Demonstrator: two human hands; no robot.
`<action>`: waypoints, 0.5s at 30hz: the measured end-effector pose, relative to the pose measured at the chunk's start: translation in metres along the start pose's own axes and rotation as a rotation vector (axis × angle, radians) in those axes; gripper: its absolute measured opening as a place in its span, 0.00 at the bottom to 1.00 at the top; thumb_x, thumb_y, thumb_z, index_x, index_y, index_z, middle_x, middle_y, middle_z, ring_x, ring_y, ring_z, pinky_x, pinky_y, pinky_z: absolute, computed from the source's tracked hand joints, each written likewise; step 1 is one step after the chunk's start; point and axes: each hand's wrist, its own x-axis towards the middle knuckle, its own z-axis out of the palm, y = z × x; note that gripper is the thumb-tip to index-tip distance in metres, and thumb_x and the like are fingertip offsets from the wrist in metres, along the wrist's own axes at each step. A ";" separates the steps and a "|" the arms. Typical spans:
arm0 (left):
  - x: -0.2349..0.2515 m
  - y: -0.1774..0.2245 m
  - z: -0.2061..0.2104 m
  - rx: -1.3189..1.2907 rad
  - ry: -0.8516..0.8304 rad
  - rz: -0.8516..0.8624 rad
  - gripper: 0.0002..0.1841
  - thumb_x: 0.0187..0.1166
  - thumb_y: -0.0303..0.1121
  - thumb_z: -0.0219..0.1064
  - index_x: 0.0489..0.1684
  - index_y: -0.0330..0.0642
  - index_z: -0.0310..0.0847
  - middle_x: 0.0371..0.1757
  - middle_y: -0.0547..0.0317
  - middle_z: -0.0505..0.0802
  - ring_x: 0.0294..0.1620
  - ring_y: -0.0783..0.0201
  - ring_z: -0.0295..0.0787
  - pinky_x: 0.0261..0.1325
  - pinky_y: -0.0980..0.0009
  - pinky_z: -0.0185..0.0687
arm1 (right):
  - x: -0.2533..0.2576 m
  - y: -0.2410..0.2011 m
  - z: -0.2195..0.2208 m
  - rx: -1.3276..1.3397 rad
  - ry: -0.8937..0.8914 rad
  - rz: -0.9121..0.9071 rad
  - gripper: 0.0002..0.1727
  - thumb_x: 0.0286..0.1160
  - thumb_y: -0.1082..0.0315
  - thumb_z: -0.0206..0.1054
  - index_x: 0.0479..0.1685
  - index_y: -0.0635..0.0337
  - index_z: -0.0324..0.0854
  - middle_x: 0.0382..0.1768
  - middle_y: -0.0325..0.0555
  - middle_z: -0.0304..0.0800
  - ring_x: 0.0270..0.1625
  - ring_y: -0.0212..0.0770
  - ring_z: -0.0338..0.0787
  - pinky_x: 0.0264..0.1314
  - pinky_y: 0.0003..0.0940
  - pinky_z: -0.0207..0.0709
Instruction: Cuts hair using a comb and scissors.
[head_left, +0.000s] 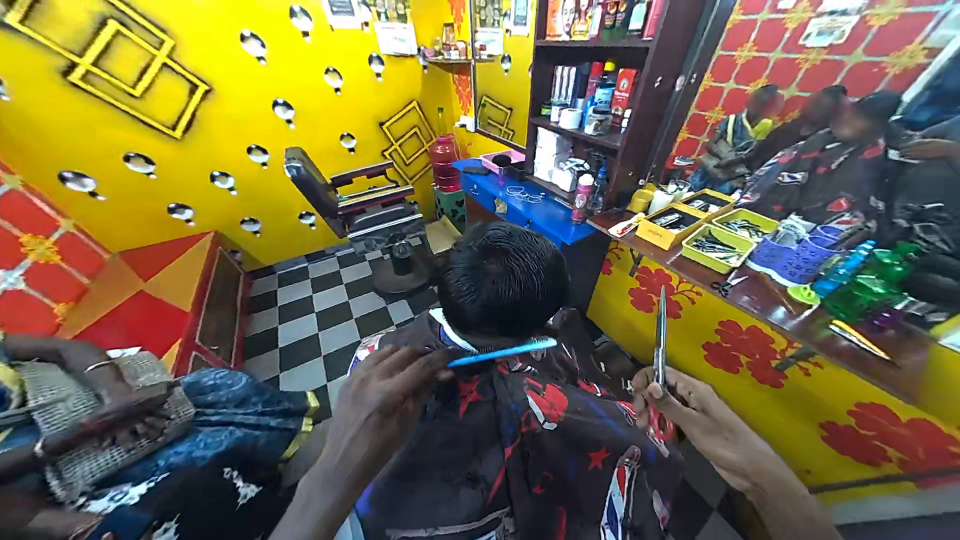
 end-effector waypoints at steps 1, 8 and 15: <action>-0.004 -0.001 0.005 -0.031 -0.005 -0.023 0.16 0.85 0.49 0.62 0.55 0.57 0.94 0.49 0.65 0.96 0.51 0.62 0.92 0.56 0.55 0.87 | 0.003 -0.010 -0.006 -0.014 -0.063 -0.003 0.24 0.74 0.48 0.72 0.59 0.58 0.81 0.40 0.44 0.94 0.42 0.39 0.93 0.47 0.31 0.87; 0.007 0.010 0.017 -0.163 0.144 -0.066 0.14 0.75 0.47 0.74 0.55 0.58 0.95 0.56 0.69 0.94 0.57 0.66 0.87 0.61 0.58 0.80 | 0.040 -0.105 -0.044 -0.782 -0.098 -0.256 0.18 0.61 0.73 0.84 0.50 0.54 0.87 0.37 0.37 0.95 0.36 0.34 0.94 0.44 0.35 0.90; 0.023 0.013 0.014 -0.062 0.306 0.005 0.13 0.76 0.42 0.75 0.56 0.58 0.95 0.56 0.65 0.94 0.55 0.67 0.86 0.58 0.66 0.78 | 0.065 -0.156 -0.056 -1.565 0.100 -0.804 0.18 0.58 0.77 0.80 0.49 0.52 0.88 0.41 0.43 0.93 0.39 0.48 0.93 0.39 0.50 0.85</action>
